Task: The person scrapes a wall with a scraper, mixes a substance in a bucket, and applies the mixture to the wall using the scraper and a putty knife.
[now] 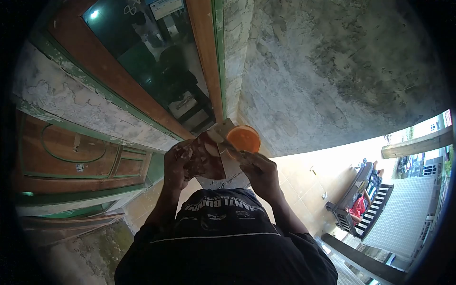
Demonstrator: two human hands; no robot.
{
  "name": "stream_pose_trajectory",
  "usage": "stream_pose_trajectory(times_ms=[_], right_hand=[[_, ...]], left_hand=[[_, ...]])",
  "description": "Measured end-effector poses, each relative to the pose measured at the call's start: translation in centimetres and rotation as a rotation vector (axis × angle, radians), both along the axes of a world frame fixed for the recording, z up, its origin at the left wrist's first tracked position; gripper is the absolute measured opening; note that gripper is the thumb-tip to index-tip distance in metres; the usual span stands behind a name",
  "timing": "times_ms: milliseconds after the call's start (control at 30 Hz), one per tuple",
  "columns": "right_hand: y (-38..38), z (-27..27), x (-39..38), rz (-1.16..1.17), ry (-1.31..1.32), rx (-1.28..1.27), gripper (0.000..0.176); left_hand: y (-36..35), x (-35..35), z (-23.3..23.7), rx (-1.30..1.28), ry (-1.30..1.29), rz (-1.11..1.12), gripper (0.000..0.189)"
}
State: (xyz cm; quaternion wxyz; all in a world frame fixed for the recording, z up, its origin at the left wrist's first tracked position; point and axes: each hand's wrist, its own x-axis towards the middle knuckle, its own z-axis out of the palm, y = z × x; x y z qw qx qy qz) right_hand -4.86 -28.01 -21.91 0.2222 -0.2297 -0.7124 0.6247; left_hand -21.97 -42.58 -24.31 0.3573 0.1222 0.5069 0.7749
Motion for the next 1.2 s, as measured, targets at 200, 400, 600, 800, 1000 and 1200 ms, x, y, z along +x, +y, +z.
stream_pose_trajectory(times_ms=[200,400,600,800,1000,1200], right_hand=[[0.4,-2.1,0.3,-0.149,-0.092,0.811,0.020],[-0.3,1.1,1.2,-0.049,-0.184,-0.124,0.015],[-0.1,0.7,1.3,0.168,-0.248,-0.360,0.024],[1.3,1.3,1.8,0.186,-0.229,-0.446,0.027],[1.1,1.6,1.3,0.142,0.004,-0.471,0.028],[0.9,-1.7,0.0,-0.135,-0.121,0.791,0.024]], left_hand=[[-1.6,-3.5,1.1,0.385,-0.422,-0.346,0.035],[-0.6,-2.7,2.3,0.247,-0.166,0.072,0.041],[0.3,0.3,0.9,0.233,0.083,0.216,0.036],[-0.8,0.0,-1.1,-0.066,1.206,0.073,0.023],[-1.0,0.6,-2.3,-0.276,0.565,0.031,0.026],[0.6,0.1,2.1,0.008,-0.289,-0.024,0.027]])
